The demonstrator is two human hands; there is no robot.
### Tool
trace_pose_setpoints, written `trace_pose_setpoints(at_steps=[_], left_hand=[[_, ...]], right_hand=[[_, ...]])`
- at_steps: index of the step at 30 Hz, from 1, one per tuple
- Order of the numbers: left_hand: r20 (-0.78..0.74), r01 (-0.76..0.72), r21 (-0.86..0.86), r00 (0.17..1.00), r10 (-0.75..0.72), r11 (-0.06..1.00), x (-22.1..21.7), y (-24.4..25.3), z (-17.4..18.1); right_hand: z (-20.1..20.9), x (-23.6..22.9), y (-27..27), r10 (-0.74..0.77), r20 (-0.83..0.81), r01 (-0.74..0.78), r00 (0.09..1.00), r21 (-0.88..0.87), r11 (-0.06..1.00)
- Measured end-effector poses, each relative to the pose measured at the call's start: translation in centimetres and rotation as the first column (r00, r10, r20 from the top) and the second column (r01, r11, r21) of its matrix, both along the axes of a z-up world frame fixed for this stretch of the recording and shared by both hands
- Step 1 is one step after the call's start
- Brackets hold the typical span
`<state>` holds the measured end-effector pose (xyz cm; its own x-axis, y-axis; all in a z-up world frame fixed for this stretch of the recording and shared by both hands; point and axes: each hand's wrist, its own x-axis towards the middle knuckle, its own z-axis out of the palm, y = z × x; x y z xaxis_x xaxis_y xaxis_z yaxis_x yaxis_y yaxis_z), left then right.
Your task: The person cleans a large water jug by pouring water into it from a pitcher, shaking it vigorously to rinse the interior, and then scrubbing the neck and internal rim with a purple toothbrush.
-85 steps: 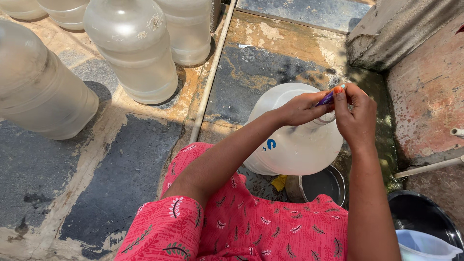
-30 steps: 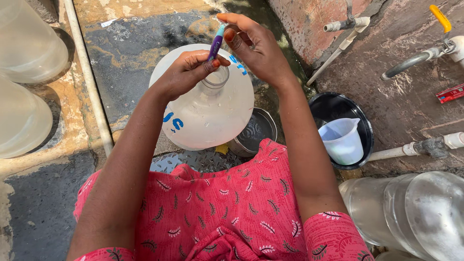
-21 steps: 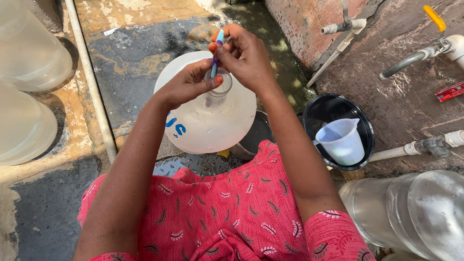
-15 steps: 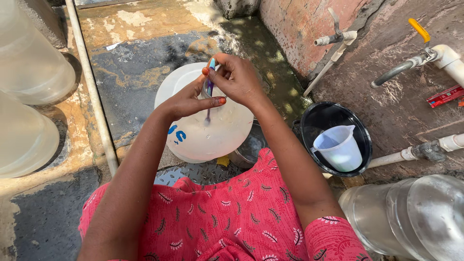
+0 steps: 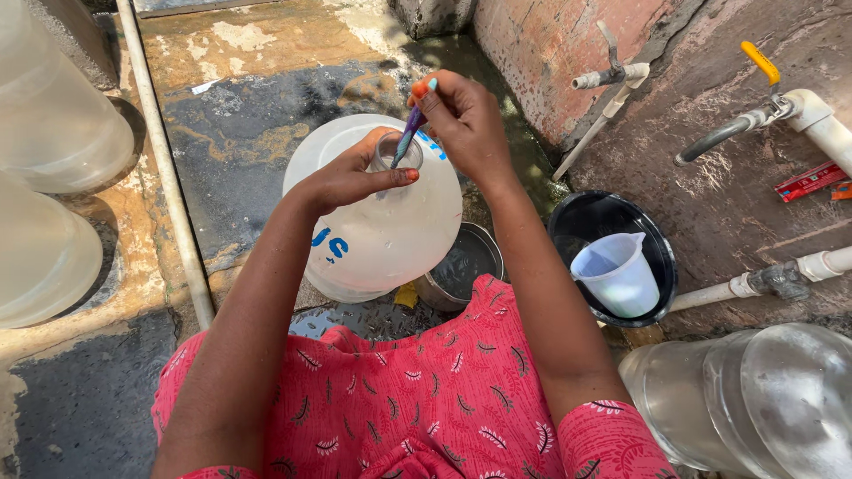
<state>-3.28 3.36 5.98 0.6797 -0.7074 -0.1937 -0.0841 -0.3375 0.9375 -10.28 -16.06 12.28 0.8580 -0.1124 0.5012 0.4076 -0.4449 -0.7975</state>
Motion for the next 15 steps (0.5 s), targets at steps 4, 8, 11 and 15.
trace_pose_setpoints(at_steps=[4, 8, 11, 15], left_hand=[[0.004, 0.032, -0.044, 0.999, -0.031, 0.999, 0.5, -0.6, -0.5], [0.018, 0.004, 0.039, 1.0, -0.005, 0.999, 0.5, -0.8, -0.6], [0.033, 0.015, 0.028, 0.999, -0.016, 0.999, 0.5, -0.5, -0.4], [0.021, 0.035, -0.035, 0.999, -0.034, 0.999, 0.4, -0.3, -0.5]], right_hand=[[-1.4, 1.4, 0.8, -0.023, -0.057, 0.012, 0.998, -0.183, 0.983], [1.3, -0.4, -1.7, -0.008, 0.152, 0.011, 0.988, -0.017, 1.0], [3.4, -2.3, -3.1, -0.009, 0.222, 0.011, 0.975, -0.004, 1.0], [1.6, -1.4, -0.7, -0.053, 0.114, 0.058, 0.992, -0.041, 0.997]])
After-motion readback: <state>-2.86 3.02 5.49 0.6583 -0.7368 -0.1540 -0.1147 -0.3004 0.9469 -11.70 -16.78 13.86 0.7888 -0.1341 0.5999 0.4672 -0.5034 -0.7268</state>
